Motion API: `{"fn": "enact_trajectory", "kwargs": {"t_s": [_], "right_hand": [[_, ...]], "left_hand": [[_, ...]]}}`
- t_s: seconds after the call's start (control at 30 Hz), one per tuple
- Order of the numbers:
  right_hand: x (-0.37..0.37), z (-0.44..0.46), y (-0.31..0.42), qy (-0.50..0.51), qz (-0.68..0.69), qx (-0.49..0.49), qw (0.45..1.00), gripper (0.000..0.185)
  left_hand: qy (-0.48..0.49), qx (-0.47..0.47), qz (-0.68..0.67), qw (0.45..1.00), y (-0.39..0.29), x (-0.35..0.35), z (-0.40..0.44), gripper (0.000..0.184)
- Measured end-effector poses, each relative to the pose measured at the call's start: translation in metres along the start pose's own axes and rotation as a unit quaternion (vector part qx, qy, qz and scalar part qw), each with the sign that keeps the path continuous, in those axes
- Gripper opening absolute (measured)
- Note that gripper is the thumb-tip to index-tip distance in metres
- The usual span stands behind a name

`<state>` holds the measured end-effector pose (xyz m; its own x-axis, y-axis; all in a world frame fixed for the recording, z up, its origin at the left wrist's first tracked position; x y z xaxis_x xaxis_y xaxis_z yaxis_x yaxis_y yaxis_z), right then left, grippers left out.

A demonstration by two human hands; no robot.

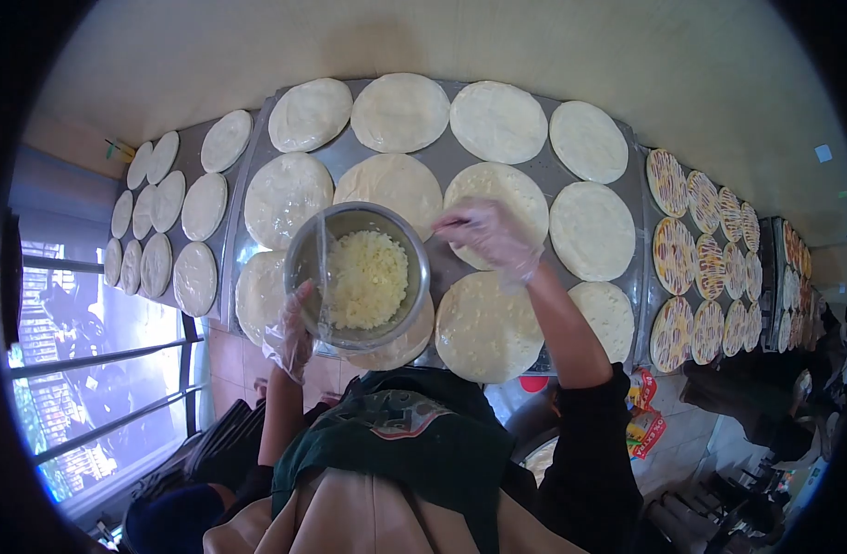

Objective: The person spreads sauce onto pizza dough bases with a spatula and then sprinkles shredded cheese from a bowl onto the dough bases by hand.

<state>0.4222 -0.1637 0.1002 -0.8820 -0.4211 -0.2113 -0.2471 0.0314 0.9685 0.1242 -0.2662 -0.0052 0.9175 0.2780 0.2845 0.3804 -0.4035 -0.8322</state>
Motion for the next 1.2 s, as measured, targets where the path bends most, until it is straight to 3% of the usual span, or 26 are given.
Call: {"fn": "enact_trajectory", "kwargs": {"t_s": [0.07,0.1,0.17,0.2,0.27,0.37,0.47,0.53,0.6,0.67,0.7,0.73,0.77,0.93,0.97,1.2], "right_hand": [[0.034,-0.002,0.026,0.055,-0.013,-0.080,0.995,0.016],[0.052,-0.002,0.027,0.076,0.009,-0.116,0.990,0.016],[0.087,0.006,0.019,0.057,-0.215,-0.245,0.944,0.018],[0.093,0.005,0.018,0.052,-0.217,-0.245,0.943,0.018],[0.122,-0.008,0.010,0.164,-0.295,-0.239,0.910,0.027],[0.134,-0.023,-0.010,0.179,-0.265,-0.273,0.907,0.021],[0.119,-0.030,-0.006,0.135,-0.246,-0.243,0.928,0.012],[0.107,-0.032,-0.004,0.107,-0.267,-0.281,0.915,0.013],[0.097,-0.032,0.004,0.079,-0.288,-0.321,0.899,0.014],[0.071,-0.023,0.006,-0.032,-0.243,-0.232,0.941,0.015],[0.066,-0.027,0.019,-0.035,-0.244,-0.233,0.941,0.015],[0.049,-0.026,0.013,-0.034,0.021,-0.082,0.996,0.022],[0.048,-0.031,-0.005,-0.029,0.285,0.075,0.955,0.031],[0.028,-0.050,-0.031,-0.020,0.419,0.134,0.898,0.039],[0.024,-0.054,-0.034,-0.029,0.453,0.143,0.879,0.039],[-0.072,-0.085,-0.045,-0.116,0.569,0.046,0.813,0.036]], "left_hand": [[-0.019,-0.020,0.154,0.988,0.002,0.007,0.001,0.053],[0.034,0.046,0.136,0.989,0.007,0.004,-0.001,0.054],[0.020,0.026,0.219,0.975,-0.003,0.024,-0.009,0.054],[0.002,0.006,0.299,0.954,-0.005,0.029,-0.012,0.059],[0.038,0.028,0.316,0.947,-0.011,0.040,-0.015,0.059],[0.076,-0.045,0.207,0.974,-0.005,0.053,-0.022,0.062],[0.090,0.022,0.206,0.974,-0.006,0.052,-0.025,0.063],[0.084,-0.065,0.198,0.974,-0.006,0.063,-0.032,0.065],[0.094,-0.072,0.189,0.975,-0.007,0.071,-0.031,0.066],[0.103,-0.080,0.182,0.975,-0.003,0.075,-0.028,0.067],[0.114,-0.086,0.164,0.976,0.004,0.075,-0.024,0.067],[0.125,-0.093,0.146,0.977,0.006,0.079,-0.022,0.068],[0.127,-0.092,0.149,0.976,0.007,0.082,-0.022,0.068],[0.115,-0.103,0.151,0.976,0.014,0.115,-0.022,0.069],[0.094,-0.107,0.110,0.984,0.016,0.120,-0.022,0.057],[0.132,-0.107,0.086,0.982,0.038,0.140,-0.011,0.055]]}}
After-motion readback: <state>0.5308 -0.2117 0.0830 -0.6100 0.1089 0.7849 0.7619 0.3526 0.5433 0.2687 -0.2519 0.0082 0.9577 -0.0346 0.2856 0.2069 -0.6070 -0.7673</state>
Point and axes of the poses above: each hand's wrist, its own z-axis towards the middle knuckle, its own x-axis out of the palm, y = z × x, the point moved 8 cm from there along z, towards the middle knuckle, and after that the axes turned 6 degrees about z, right-handed, at the moved point
